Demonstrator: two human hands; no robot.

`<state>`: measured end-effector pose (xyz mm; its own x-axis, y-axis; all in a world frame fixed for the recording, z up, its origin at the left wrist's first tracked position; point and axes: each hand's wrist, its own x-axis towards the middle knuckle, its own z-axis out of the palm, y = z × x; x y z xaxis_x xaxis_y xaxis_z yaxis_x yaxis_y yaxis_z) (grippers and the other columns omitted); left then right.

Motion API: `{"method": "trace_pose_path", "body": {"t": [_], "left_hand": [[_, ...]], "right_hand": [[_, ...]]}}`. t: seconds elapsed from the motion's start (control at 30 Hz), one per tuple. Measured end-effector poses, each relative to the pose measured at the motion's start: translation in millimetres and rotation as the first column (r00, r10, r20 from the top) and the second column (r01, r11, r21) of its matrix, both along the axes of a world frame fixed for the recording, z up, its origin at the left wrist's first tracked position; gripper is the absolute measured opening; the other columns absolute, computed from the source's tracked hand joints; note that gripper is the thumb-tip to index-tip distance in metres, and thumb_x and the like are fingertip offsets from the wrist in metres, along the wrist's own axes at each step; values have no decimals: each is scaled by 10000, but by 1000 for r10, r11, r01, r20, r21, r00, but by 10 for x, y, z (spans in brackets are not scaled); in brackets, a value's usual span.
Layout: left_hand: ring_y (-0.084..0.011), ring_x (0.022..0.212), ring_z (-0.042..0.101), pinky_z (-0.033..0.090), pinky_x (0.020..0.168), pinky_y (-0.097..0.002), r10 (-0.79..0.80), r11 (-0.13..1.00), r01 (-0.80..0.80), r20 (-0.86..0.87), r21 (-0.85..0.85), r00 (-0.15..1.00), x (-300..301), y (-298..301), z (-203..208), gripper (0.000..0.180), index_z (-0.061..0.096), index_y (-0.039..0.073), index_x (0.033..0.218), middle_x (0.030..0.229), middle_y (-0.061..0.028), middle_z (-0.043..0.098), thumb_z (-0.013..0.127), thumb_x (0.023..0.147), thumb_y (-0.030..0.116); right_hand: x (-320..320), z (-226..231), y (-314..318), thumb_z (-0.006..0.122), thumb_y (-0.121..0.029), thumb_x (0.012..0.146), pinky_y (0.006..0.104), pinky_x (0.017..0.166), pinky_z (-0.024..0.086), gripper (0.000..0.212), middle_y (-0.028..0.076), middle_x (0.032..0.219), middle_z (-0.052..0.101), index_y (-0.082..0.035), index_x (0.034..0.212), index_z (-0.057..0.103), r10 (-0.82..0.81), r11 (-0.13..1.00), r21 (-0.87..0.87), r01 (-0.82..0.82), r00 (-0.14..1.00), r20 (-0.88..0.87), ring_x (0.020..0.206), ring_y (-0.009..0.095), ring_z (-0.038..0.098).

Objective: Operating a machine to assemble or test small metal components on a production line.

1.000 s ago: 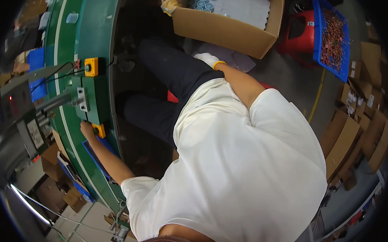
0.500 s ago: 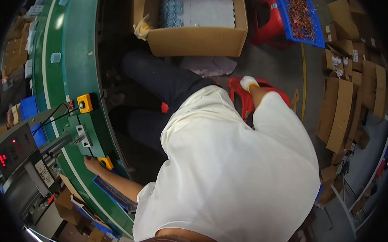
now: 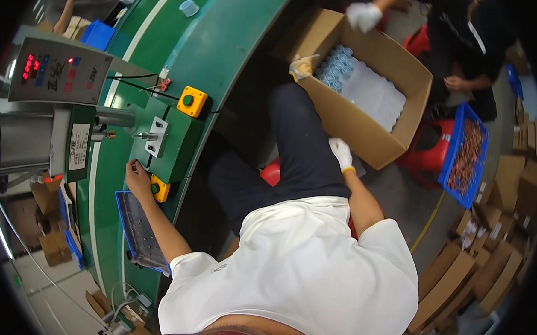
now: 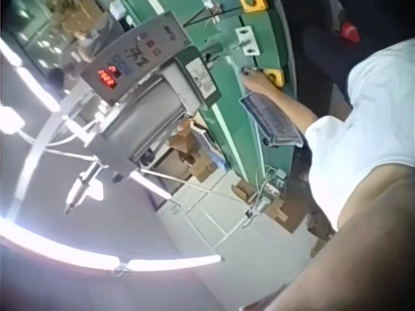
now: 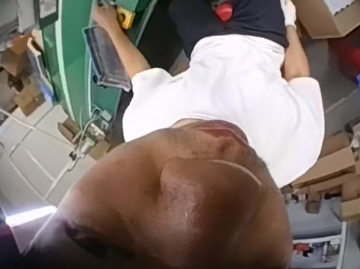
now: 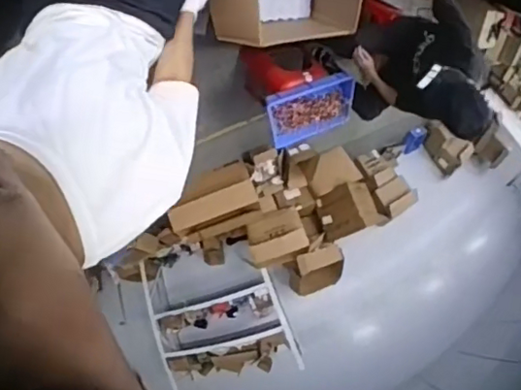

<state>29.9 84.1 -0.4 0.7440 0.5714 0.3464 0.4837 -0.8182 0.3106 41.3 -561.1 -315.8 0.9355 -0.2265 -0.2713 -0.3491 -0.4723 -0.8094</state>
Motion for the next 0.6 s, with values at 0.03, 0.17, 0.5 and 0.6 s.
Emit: {"method": "trace_pose_path", "body": {"t": [0.03,0.17,0.5,0.6], "left_hand": [[-381,887,739,564,779,-464,-45,996,51,73,-75,996,-1,-80,35,246,712,49,1243,1004,-186,765,632,1070,204],[-224,881,690,526,795,-360,-8,961,74,240,-266,971,-154,27,-112,203,684,4,1194,984,-117,715,594,1109,165],[-110,857,626,495,774,-277,115,907,-32,173,-420,978,-73,-52,-198,180,697,-20,1141,950,-36,690,612,1105,134],[-80,823,611,482,735,-251,174,868,-58,193,-493,966,-345,3,-174,165,704,-35,1124,914,-10,674,616,1092,101]], "right_hand": [[476,313,43,653,-382,1051,396,918,557,387,139,1052,788,-34,1176,765,-13,999,50,7,993,116,970,234,721],[2575,2147,584,640,-386,1082,431,1086,509,469,208,1362,717,-29,1386,677,68,997,-54,-46,856,513,1245,344,684],[5994,2901,598,600,-667,980,559,1215,391,756,199,1694,383,-290,1620,457,-5,692,-663,286,920,392,1516,418,432],[6069,2965,839,614,-647,992,523,1172,453,597,169,1600,529,-211,1393,687,257,512,-800,311,833,489,1446,417,521]]}}
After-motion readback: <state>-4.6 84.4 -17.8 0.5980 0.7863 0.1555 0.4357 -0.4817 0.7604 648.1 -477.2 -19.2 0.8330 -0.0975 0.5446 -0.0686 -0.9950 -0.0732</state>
